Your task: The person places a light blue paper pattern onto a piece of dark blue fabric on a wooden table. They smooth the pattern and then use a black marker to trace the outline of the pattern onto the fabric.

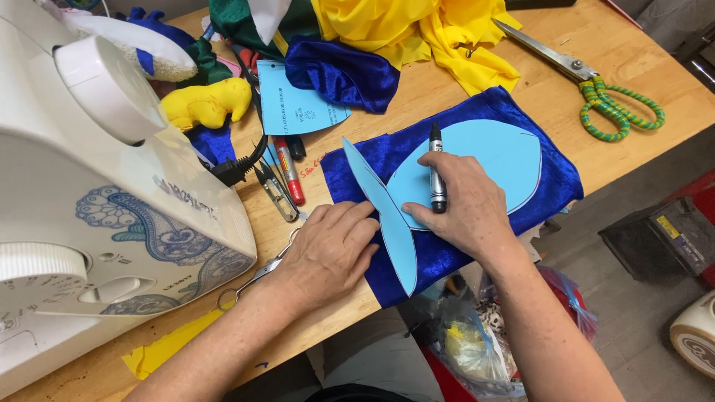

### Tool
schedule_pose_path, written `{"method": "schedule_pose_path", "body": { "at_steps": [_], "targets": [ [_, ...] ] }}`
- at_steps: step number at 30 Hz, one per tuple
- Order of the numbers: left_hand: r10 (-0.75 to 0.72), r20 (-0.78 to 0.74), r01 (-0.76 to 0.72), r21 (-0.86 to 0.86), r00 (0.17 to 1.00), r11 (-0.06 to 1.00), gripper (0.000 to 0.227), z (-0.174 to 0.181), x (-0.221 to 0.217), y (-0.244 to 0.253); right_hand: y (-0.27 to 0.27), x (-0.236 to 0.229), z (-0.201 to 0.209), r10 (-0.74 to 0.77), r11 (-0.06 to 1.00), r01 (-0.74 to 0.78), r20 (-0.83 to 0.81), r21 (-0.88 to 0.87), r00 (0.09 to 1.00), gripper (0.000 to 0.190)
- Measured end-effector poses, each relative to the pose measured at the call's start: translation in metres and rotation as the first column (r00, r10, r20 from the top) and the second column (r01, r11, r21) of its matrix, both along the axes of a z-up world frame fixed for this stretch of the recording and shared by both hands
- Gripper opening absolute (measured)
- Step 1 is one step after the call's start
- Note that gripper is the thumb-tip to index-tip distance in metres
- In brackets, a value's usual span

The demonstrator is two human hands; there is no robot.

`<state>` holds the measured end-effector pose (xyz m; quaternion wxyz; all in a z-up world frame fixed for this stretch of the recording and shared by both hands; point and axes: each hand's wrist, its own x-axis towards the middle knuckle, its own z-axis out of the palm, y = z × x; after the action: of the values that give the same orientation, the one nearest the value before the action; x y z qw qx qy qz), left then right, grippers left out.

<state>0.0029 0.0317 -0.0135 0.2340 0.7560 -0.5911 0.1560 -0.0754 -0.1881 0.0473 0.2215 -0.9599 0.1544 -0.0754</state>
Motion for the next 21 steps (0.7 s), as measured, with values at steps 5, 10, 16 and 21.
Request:
{"method": "schedule_pose_path", "body": {
  "at_steps": [5, 10, 16, 21],
  "targets": [
    [0.049, -0.030, -0.050, -0.023, 0.998, 0.998, 0.024, -0.001, 0.003, -0.002, -0.001, 0.000, 0.001, 0.008, 1.000, -0.008, 0.006, -0.006, 1.000, 0.062],
    [0.105, -0.026, -0.106, -0.017, 0.994, 0.994, 0.038, -0.003, 0.006, -0.004, 0.000, 0.001, 0.004, 0.004, 1.000, -0.004, -0.013, -0.025, 1.000, 0.063],
    [0.135, 0.108, -0.129, -0.054, 0.985, 0.990, 0.011, -0.016, 0.014, -0.003, 0.000, 0.002, 0.006, 0.006, 1.000, -0.007, -0.016, -0.028, 1.000, 0.063],
    [0.164, 0.052, -0.163, -0.033, 0.985, 0.986, 0.008, -0.012, 0.007, 0.000, 0.000, 0.002, 0.005, 0.014, 0.999, -0.014, -0.014, -0.033, 1.000, 0.062]
  ]
}}
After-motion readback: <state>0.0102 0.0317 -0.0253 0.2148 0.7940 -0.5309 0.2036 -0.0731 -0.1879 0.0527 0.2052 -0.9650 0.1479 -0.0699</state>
